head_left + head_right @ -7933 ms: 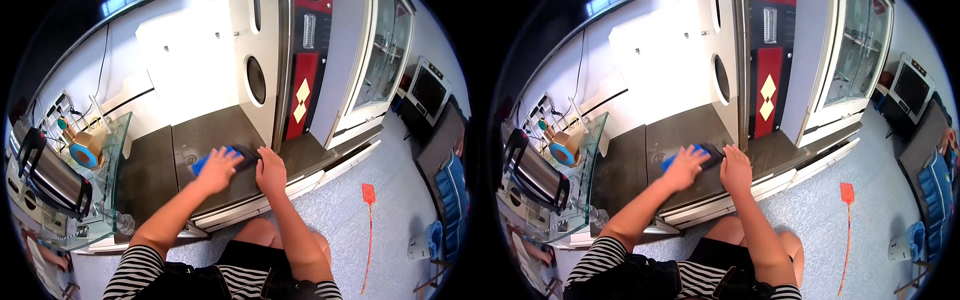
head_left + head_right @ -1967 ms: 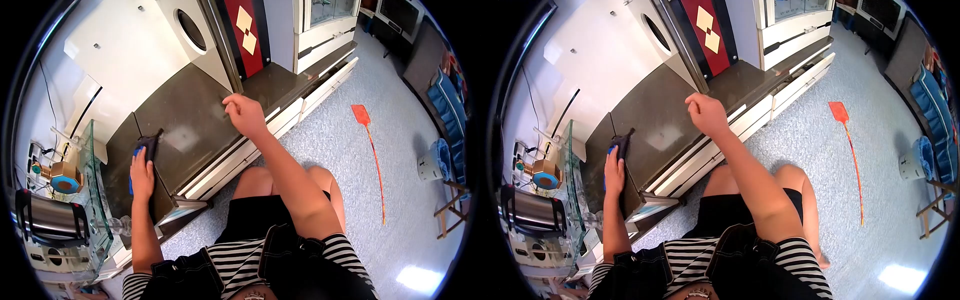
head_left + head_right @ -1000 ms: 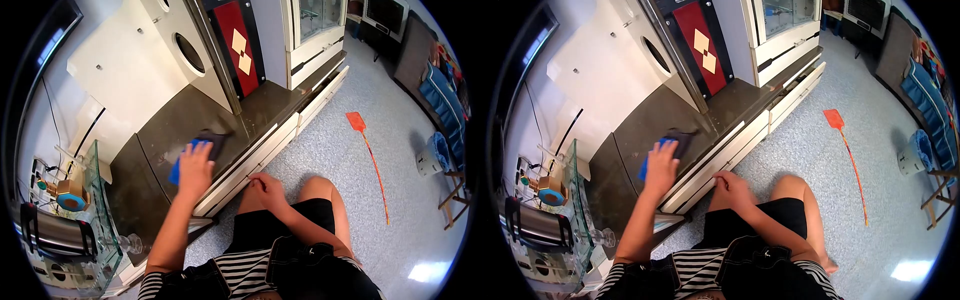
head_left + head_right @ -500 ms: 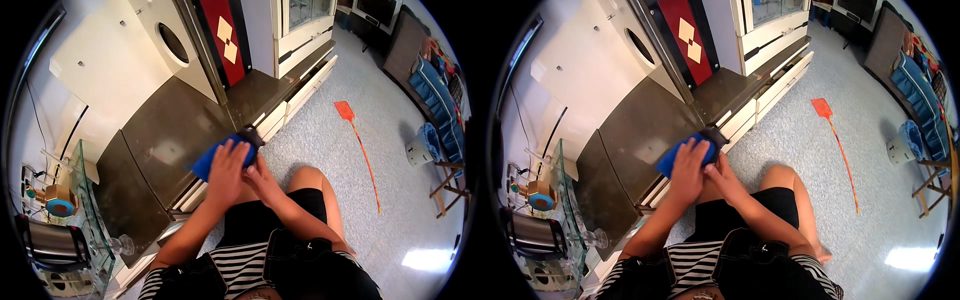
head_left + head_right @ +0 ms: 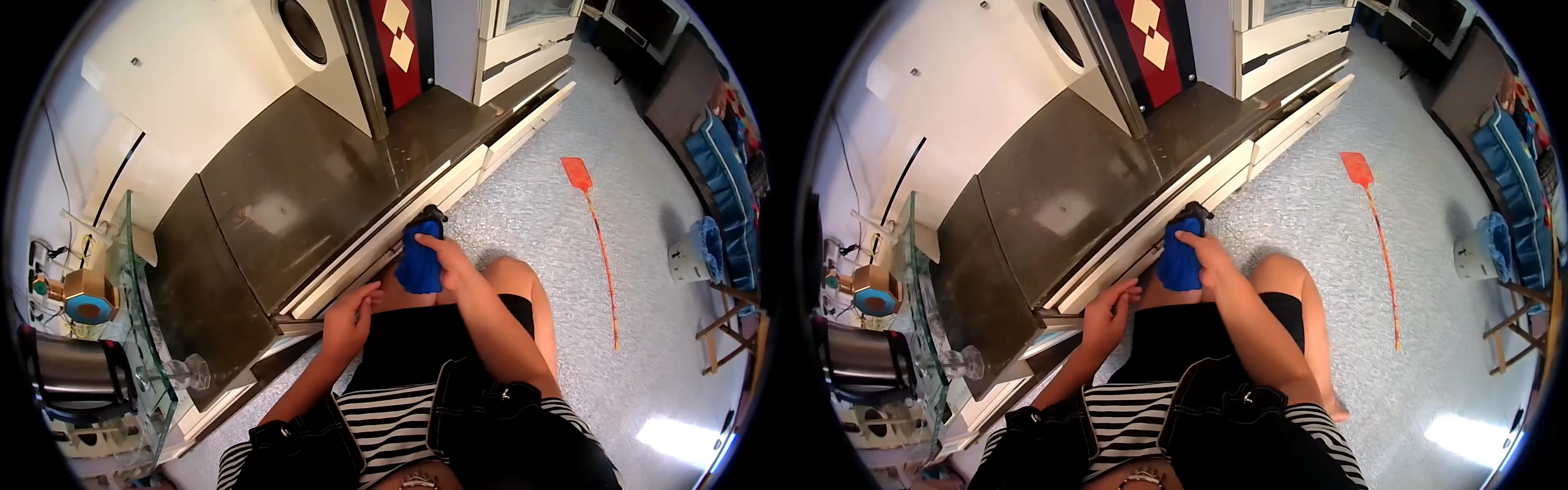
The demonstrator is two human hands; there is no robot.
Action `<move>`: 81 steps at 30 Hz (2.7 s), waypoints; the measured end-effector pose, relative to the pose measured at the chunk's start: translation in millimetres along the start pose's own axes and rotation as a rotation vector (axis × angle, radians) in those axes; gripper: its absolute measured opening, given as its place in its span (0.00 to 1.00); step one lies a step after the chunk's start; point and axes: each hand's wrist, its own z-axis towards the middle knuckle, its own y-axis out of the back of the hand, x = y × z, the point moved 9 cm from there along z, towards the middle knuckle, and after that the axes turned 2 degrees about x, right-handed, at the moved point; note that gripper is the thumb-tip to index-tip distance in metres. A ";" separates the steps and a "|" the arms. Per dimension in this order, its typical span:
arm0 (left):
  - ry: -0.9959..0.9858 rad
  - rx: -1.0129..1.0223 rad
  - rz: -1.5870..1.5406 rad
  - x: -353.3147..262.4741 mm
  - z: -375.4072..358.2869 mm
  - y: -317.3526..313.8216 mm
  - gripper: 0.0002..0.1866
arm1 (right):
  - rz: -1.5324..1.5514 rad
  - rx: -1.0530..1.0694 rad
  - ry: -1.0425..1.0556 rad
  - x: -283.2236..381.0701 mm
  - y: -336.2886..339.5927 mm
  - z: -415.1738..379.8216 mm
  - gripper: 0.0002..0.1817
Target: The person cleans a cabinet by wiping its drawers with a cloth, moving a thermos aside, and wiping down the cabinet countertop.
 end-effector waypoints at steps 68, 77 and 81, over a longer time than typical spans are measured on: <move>-0.333 -0.347 0.463 -4.6 -63.1 73.4 0.12 | -1.672 -0.016 1.191 7.9 -144.8 -102.0 0.21; -0.339 -0.312 0.575 -9.2 -78.9 68.7 0.10 | -1.632 0.300 1.318 -62.3 -191.6 -120.6 0.20; -0.304 -0.289 0.609 -10.2 -72.1 61.3 0.16 | -1.660 0.206 1.259 -20.9 -163.9 -107.6 0.21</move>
